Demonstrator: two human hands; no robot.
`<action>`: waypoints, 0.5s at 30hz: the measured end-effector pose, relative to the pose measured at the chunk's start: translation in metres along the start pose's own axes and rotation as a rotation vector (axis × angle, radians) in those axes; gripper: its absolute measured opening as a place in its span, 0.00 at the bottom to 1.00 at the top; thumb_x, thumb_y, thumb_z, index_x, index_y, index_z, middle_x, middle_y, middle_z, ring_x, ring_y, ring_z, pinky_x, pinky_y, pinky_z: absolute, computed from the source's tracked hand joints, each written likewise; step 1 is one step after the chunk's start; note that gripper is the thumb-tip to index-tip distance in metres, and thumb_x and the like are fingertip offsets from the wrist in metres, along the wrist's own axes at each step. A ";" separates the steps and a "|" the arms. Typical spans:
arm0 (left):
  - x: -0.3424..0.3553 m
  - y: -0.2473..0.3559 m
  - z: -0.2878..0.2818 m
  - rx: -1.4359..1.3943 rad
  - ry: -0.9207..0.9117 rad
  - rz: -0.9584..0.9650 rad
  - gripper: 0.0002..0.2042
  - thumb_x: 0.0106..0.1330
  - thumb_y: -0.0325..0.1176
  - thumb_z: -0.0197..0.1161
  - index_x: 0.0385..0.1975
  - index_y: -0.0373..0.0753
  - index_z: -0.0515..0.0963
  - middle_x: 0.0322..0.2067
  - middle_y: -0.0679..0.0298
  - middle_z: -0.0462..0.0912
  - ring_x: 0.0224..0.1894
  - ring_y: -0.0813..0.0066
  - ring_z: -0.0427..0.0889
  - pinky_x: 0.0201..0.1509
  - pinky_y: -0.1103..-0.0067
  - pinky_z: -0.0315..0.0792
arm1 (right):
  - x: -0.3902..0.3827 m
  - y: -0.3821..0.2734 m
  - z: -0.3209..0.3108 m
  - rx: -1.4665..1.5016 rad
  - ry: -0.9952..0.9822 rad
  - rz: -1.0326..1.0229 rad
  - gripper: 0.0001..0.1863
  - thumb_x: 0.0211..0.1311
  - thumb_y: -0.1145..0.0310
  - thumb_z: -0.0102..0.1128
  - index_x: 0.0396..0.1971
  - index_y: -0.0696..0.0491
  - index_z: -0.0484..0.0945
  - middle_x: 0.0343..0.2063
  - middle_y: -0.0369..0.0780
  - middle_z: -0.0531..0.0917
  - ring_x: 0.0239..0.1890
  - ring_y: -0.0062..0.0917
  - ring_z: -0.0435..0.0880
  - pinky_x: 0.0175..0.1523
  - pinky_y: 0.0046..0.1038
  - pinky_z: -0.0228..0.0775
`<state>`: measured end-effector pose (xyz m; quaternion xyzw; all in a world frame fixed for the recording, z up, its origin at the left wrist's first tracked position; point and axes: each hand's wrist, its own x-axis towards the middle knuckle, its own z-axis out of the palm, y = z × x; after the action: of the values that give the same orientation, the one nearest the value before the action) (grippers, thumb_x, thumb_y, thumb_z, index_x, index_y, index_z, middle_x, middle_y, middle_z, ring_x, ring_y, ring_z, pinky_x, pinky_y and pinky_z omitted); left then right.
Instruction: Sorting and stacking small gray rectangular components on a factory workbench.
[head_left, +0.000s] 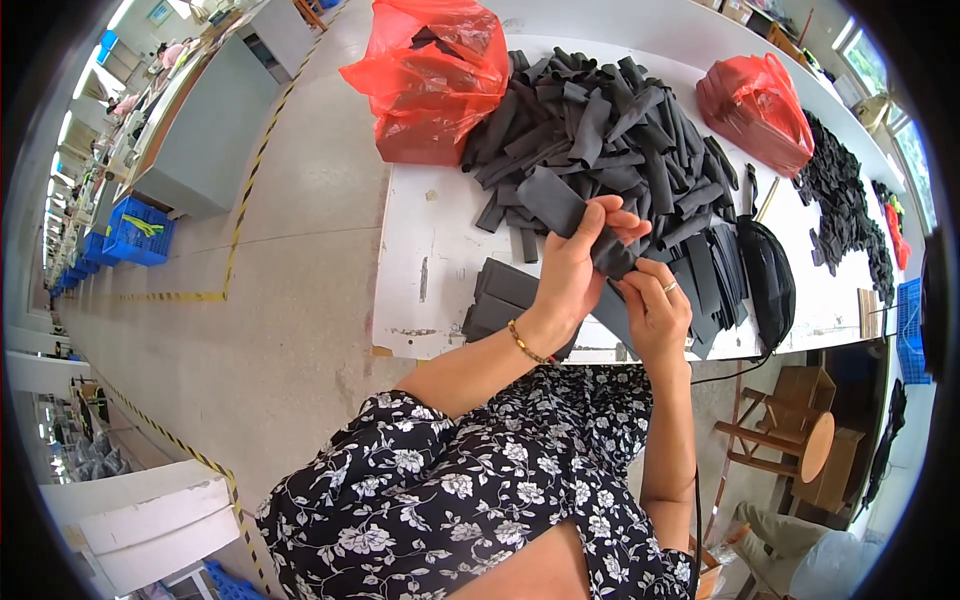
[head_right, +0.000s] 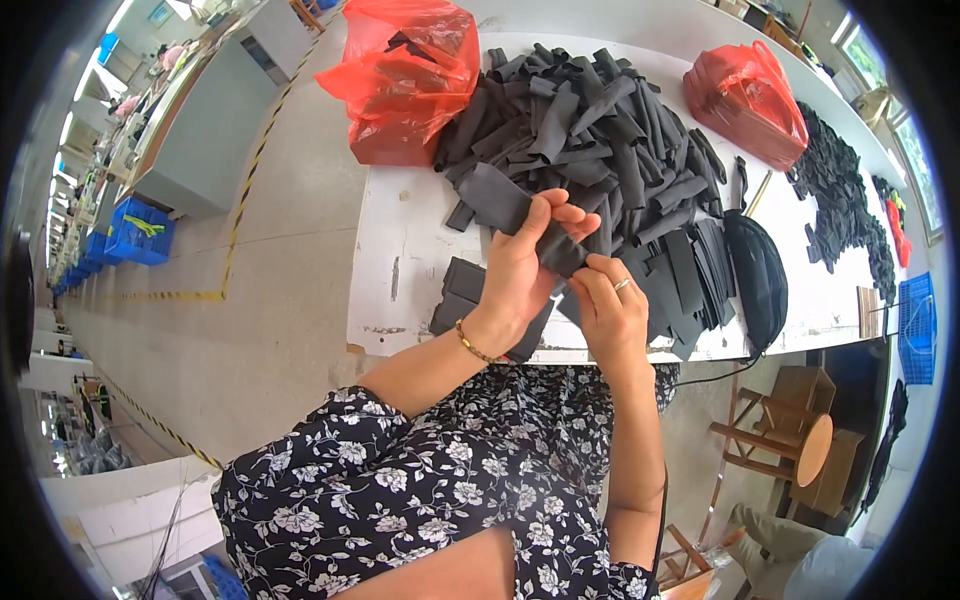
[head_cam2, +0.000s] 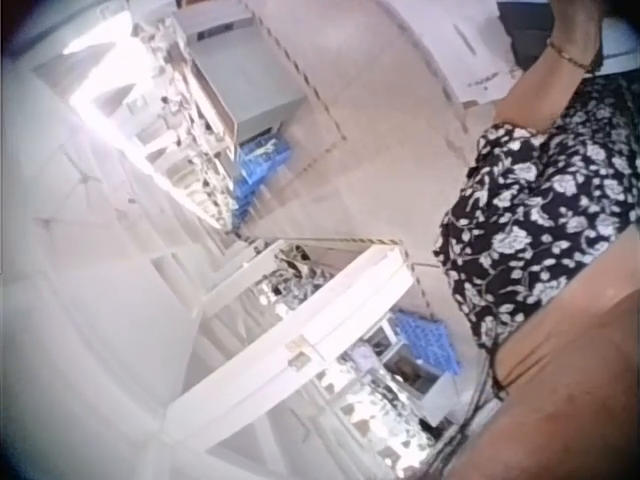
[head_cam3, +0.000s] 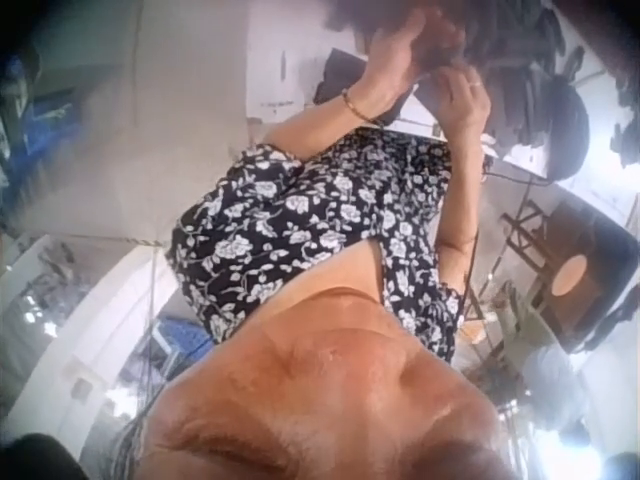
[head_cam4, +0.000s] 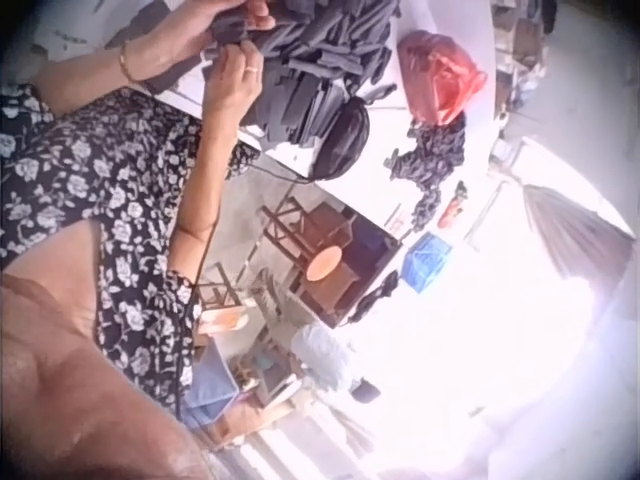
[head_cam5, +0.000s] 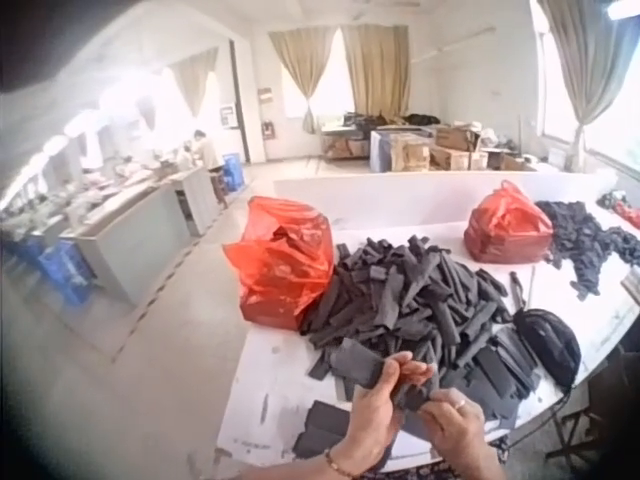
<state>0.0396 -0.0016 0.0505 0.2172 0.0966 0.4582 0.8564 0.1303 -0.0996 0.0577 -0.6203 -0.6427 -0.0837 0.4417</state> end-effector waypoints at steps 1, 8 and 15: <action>-0.002 -0.002 0.000 -0.006 0.009 -0.003 0.14 0.73 0.39 0.54 0.46 0.32 0.74 0.37 0.56 0.84 0.44 0.60 0.84 0.57 0.67 0.74 | -0.001 0.001 0.001 0.001 -0.001 -0.002 0.10 0.47 0.82 0.67 0.29 0.58 0.76 0.33 0.42 0.79 0.31 0.38 0.80 0.34 0.34 0.73; -0.007 -0.005 -0.004 0.003 0.008 -0.013 0.14 0.74 0.38 0.53 0.46 0.34 0.75 0.35 0.58 0.85 0.43 0.63 0.84 0.54 0.72 0.73 | -0.001 0.003 0.004 0.029 0.004 0.015 0.10 0.46 0.83 0.67 0.29 0.59 0.77 0.33 0.41 0.80 0.30 0.35 0.80 0.33 0.32 0.73; -0.006 -0.005 -0.007 -0.003 -0.001 -0.040 0.14 0.73 0.39 0.54 0.47 0.33 0.75 0.35 0.58 0.85 0.44 0.63 0.84 0.55 0.71 0.73 | 0.001 0.005 0.004 0.027 -0.016 0.039 0.09 0.46 0.82 0.67 0.29 0.58 0.78 0.33 0.41 0.81 0.31 0.35 0.81 0.33 0.31 0.73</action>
<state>0.0373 -0.0073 0.0416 0.2141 0.0997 0.4413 0.8657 0.1329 -0.0952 0.0532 -0.6274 -0.6351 -0.0617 0.4462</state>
